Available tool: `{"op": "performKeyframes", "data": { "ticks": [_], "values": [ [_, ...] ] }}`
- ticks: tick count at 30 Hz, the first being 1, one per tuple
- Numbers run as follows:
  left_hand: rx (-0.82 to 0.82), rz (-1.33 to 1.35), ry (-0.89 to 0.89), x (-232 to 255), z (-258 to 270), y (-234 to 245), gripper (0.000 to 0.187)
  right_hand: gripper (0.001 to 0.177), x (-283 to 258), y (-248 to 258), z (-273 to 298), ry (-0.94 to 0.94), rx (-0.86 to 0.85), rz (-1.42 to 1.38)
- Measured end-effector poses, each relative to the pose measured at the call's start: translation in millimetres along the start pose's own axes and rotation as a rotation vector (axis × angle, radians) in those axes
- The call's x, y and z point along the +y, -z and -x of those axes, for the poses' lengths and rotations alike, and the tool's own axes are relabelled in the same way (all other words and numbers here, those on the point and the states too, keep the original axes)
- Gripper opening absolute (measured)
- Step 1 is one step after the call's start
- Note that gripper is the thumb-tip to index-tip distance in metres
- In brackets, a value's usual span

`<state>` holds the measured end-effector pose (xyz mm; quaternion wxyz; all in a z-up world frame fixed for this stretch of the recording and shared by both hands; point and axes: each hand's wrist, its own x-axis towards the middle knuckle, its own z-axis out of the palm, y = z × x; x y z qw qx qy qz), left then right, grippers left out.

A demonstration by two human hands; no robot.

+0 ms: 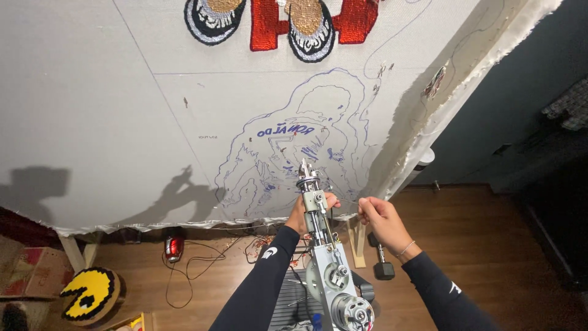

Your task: Tufting a rug on a large canvas frame using a tufting gun and yarn.

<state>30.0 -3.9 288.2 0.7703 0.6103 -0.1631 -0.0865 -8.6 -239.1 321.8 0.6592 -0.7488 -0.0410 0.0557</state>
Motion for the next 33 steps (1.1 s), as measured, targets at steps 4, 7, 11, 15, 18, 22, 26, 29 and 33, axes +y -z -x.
{"op": "performKeyframes", "data": {
  "ticks": [4, 7, 11, 15, 18, 22, 26, 29, 33],
  "values": [
    [0.022, -0.003, -0.028, -13, -5, -1, 0.031, 0.036, -21, -10, -7, -0.001, -0.118, -0.385],
    [0.032, 0.025, -0.051, -18, -5, -1, 0.031, 0.026, -71, -29, -1, -0.194, 0.0, -0.626],
    [0.052, 0.074, -0.064, -17, -10, -1, 0.03, 0.028, -45, -16, -25, -0.086, -0.029, -0.555],
    [0.05, -0.017, -0.098, -22, -10, 7, 0.029, 0.05, -67, -14, -13, 0.412, -0.166, 0.241],
    [0.058, -0.01, -0.077, -13, -9, 6, 0.029, 0.063, -101, -21, 0, 0.502, -0.167, 0.46],
    [0.06, -0.028, -0.092, -12, -10, 7, 0.029, 0.06, -100, -20, -5, 0.513, -0.155, 0.595],
    [0.047, -0.063, -0.108, -3, -6, 8, 0.029, 0.029, -98, -16, -11, 0.298, -0.122, 0.675],
    [0.05, -0.071, -0.094, -1, -4, 8, 0.029, 0.016, -94, -12, -13, 0.379, -0.115, 0.669],
    [0.07, -0.086, -0.073, -1, -2, 8, 0.028, 0.017, -95, -11, -11, 0.436, -0.095, 0.723]
  ]
}}
